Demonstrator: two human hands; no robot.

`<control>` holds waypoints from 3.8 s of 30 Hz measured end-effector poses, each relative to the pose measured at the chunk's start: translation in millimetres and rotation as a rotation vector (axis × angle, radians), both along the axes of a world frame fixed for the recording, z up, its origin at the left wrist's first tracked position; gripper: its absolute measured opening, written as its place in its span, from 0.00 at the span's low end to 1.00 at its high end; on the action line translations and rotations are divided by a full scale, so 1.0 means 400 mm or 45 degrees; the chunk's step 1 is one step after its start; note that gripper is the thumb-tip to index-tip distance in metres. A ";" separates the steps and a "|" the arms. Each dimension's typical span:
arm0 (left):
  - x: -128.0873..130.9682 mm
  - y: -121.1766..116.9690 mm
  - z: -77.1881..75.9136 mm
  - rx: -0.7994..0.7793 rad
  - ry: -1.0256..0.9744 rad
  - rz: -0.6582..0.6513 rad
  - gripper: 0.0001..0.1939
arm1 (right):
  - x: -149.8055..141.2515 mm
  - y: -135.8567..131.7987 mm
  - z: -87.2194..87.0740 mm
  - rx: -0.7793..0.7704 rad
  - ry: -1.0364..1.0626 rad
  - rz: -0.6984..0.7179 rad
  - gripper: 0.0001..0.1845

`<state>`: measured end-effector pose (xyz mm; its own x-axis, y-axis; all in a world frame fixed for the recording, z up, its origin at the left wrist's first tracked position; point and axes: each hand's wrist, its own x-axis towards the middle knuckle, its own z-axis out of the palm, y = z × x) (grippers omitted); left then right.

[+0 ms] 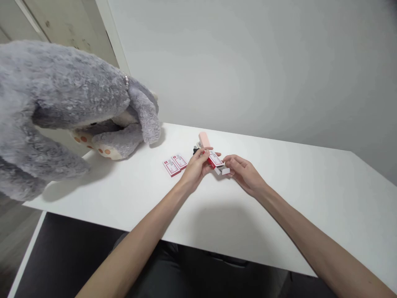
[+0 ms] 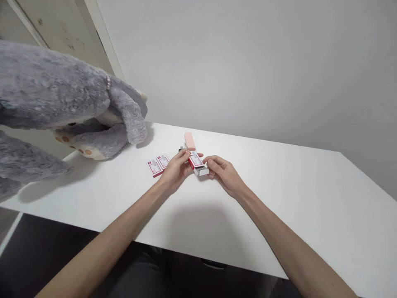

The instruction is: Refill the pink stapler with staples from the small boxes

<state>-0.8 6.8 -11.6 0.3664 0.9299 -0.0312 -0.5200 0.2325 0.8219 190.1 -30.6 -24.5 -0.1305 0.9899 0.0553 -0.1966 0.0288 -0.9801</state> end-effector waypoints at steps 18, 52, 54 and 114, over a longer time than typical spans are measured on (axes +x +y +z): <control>-0.002 -0.005 0.006 0.078 -0.014 -0.069 0.21 | -0.017 -0.004 -0.001 -0.008 -0.002 -0.027 0.24; -0.128 0.038 0.028 1.244 1.779 0.732 0.30 | -0.016 0.003 0.004 -0.017 0.105 -0.091 0.22; -0.128 0.034 0.027 1.248 1.864 0.718 0.32 | -0.016 0.005 0.001 -0.017 0.111 -0.087 0.21; -0.015 -0.067 0.013 1.594 1.880 -0.292 0.10 | -0.036 -0.005 -0.018 0.093 -0.219 0.012 0.18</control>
